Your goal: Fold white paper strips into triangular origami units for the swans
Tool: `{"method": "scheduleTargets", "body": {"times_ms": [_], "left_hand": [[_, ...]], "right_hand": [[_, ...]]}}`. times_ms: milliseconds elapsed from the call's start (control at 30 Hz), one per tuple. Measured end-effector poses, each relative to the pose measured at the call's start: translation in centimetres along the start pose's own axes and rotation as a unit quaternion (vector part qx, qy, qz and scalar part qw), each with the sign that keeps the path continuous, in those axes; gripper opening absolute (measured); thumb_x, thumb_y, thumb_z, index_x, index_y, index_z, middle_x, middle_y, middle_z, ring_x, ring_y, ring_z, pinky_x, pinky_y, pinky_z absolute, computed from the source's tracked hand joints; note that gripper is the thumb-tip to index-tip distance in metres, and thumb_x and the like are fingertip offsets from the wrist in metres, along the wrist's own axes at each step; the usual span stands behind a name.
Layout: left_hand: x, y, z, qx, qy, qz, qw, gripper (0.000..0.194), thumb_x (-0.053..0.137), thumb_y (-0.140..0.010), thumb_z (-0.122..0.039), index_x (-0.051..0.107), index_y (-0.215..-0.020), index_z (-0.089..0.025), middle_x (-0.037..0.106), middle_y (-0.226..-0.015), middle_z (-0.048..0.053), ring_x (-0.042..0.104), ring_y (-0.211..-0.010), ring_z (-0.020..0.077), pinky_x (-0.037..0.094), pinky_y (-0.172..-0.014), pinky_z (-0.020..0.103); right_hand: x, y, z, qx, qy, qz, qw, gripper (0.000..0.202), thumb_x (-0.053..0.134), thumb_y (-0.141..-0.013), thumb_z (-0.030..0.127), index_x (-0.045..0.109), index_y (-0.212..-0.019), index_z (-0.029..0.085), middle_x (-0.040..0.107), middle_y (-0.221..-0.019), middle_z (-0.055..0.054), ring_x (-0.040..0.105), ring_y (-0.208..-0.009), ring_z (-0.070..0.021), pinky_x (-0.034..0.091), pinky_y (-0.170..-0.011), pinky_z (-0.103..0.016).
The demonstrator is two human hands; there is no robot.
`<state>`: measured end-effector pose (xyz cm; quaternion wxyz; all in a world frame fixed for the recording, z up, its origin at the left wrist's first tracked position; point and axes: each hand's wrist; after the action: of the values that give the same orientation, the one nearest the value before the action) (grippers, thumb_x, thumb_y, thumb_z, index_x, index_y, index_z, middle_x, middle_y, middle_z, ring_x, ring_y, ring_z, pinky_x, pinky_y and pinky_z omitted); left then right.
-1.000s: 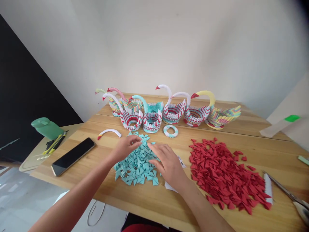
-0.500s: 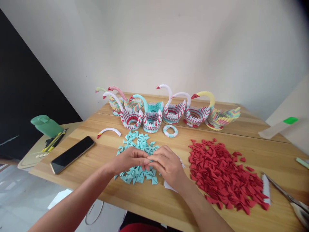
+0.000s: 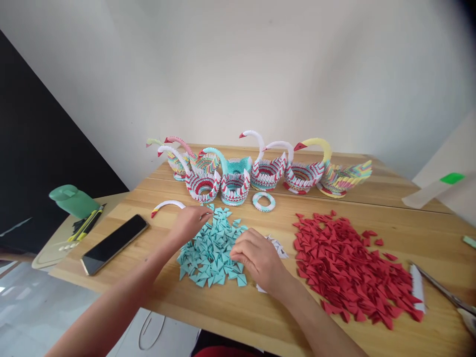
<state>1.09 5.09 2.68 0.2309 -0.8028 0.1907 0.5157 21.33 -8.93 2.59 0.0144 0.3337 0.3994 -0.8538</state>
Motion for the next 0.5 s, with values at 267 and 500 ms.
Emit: {"method": "scheduleTargets", "body": {"times_ms": [267,500], "left_hand": [[1.9,-2.3,-0.6,0.054,-0.050,0.047,0.996,0.020,0.055,-0.092,-0.026,0.074,-0.092,-0.023,0.075,-0.093,0.007,0.066,-0.092,0.0237,0.044,-0.077,0.028],[3.4,-2.8,-1.6,0.041,-0.050,0.049,0.997,0.015,0.067,-0.085,-0.031,0.071,-0.084,-0.016,0.070,-0.089,0.011,0.063,-0.091,0.0282,0.044,-0.077,0.033]], "right_hand": [[0.3,0.3,-0.3,-0.002,-0.001,0.008,1.000,0.015,0.050,-0.100,0.021,0.064,-0.096,0.020,0.070,-0.082,-0.004,0.061,-0.074,-0.0171,0.049,-0.068,-0.030],[0.6,0.6,-0.5,-0.005,0.036,-0.012,0.999,0.016,0.051,-0.099,0.024,0.065,-0.095,0.018,0.066,-0.073,-0.004,0.057,-0.067,-0.0173,0.046,-0.061,-0.029]]}}
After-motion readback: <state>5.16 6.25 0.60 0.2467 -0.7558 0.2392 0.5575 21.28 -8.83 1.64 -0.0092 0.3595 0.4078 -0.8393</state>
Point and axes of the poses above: each hand's wrist, its own y-axis away from the middle knuckle, its own x-axis out of the palm, z = x × y
